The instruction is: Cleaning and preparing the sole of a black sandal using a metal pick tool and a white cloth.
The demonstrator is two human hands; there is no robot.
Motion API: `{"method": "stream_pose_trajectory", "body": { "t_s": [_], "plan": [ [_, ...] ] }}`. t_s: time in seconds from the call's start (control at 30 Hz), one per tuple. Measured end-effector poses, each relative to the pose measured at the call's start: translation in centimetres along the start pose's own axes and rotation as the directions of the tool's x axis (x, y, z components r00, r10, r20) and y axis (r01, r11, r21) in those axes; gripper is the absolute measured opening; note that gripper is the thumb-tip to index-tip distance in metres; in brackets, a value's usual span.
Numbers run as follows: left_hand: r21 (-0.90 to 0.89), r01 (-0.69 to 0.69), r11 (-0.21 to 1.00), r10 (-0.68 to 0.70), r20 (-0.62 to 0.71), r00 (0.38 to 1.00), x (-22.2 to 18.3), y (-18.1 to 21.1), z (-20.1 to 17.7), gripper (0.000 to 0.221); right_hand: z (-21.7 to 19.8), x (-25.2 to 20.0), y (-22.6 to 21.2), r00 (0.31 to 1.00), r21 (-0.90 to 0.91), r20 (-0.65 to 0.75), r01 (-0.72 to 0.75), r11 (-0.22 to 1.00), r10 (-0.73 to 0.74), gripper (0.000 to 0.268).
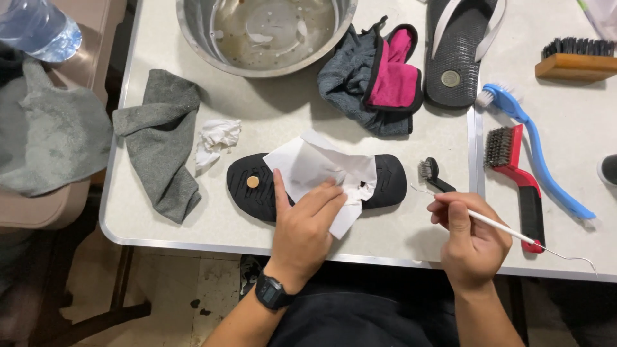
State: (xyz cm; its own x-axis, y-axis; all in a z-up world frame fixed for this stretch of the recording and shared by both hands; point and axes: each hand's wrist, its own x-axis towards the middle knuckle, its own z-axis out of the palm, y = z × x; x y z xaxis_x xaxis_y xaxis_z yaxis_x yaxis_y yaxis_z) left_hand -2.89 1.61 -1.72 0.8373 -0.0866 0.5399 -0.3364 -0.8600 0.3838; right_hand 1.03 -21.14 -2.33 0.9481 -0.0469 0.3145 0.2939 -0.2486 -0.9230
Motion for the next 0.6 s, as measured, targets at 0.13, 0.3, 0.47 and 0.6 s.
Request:
{"method": "stream_pose_trajectory", "body": {
  "t_s": [0.13, 0.3, 0.47, 0.6],
  "plan": [
    [0.019, 0.012, 1.000, -0.012, 0.038, 0.999, 0.3, -0.7, -2.0, 0.025, -0.2, -0.2, 0.8, 0.999, 0.036, -0.009, -0.034, 0.999, 0.034, 0.027],
    [0.019, 0.178, 0.984, -0.175, -0.109, 0.979, 0.9, -2.5, -6.0, 0.018, 0.0, -0.8, 1.8, 0.999, 0.033, -0.033, -0.004, 0.999, 0.005, 0.027],
    [0.083, 0.372, 0.925, -0.356, -0.162, 0.920, -0.8, -4.9, -7.3, 0.021, -0.2, -0.8, 2.6, 0.990, -0.003, 0.020, 0.142, 0.990, -0.141, 0.026],
    [0.146, 0.416, 0.897, -0.375, -0.245, 0.894, -0.5, -5.8, -9.4, 0.033, -0.1, -0.7, 2.8, 0.985, -0.009, 0.052, 0.167, 0.986, -0.166, 0.024]
  ]
}}
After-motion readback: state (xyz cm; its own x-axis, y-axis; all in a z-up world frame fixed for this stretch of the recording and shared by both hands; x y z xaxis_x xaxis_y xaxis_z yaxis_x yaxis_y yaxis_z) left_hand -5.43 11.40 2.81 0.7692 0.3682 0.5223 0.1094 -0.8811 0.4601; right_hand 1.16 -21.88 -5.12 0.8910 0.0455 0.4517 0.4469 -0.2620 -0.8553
